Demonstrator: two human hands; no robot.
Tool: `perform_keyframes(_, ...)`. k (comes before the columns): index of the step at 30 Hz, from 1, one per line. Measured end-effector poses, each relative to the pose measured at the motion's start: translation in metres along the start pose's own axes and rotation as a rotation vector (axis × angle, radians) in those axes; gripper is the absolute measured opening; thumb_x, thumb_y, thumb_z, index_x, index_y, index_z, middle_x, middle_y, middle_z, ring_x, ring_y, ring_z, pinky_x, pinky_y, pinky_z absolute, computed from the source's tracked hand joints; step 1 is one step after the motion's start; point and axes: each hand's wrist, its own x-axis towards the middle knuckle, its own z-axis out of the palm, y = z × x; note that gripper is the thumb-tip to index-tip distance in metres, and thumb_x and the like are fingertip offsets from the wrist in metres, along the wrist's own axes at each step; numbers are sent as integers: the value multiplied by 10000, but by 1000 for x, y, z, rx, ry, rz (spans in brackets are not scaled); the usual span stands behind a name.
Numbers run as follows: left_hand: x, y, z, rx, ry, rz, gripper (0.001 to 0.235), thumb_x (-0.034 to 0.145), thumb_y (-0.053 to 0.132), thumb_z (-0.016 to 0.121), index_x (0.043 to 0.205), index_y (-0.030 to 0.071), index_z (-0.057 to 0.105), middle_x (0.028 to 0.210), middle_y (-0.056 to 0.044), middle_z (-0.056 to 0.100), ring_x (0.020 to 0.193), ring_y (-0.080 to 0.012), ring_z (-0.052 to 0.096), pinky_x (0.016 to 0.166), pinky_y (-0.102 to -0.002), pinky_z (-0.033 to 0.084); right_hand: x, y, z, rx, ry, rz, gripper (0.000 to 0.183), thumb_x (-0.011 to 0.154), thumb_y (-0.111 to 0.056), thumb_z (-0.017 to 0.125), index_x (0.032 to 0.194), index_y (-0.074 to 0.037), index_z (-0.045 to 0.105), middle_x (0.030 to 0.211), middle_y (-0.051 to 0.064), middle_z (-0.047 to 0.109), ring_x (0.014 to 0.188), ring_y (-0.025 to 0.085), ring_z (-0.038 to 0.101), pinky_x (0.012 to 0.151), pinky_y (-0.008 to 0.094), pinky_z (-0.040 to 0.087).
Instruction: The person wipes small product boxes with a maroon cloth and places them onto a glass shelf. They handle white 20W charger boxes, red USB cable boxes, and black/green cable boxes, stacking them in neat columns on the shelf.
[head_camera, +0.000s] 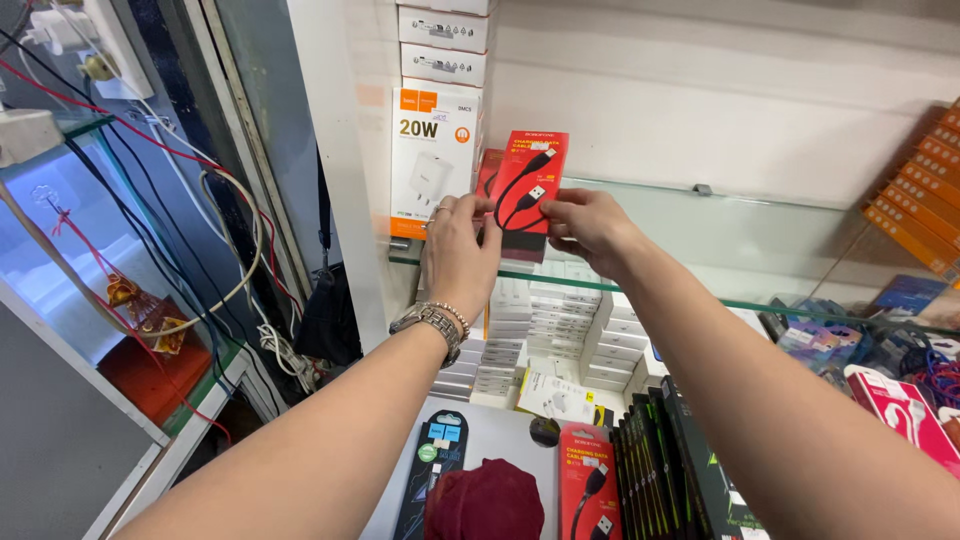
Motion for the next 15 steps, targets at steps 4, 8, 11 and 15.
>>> perform_keyframes(4,5,3,9,52,-2,158,171,847,116,705,1014,84,712,1072,-111,624,1066,-335,594,920,-439,494,44,0,2,-94,58,-9,526,972,-238,709,1376,79,592,1091,134,646,892,178,596,801,323,575)
perform_keyframes(8,1,-1,11,87,-98,97,278,851,79,682,1129,74,673,1180,-128,570,1109,-339,587,947,-442,491,33,11,13,-349,103,-144,689,887,-287,766,1475,-23,524,1342,164,645,1184,238,626,989,385,513)
perform_keyframes(11,-5,-4,12,8,-132,8,362,907,51,629,1268,53,615,1280,-135,527,1136,-329,591,966,-445,492,13,12,18,-439,33,-306,743,862,-315,756,1515,-82,489,1458,141,599,1309,266,546,1054,423,464)
perform_keyframes(15,-5,-8,15,79,-152,67,434,881,39,634,1312,26,583,1339,-139,508,1192,-339,567,992,-447,481,6,-6,26,-564,-40,-186,810,838,-392,745,1531,-125,422,1391,136,658,1273,260,625,1060,398,478)
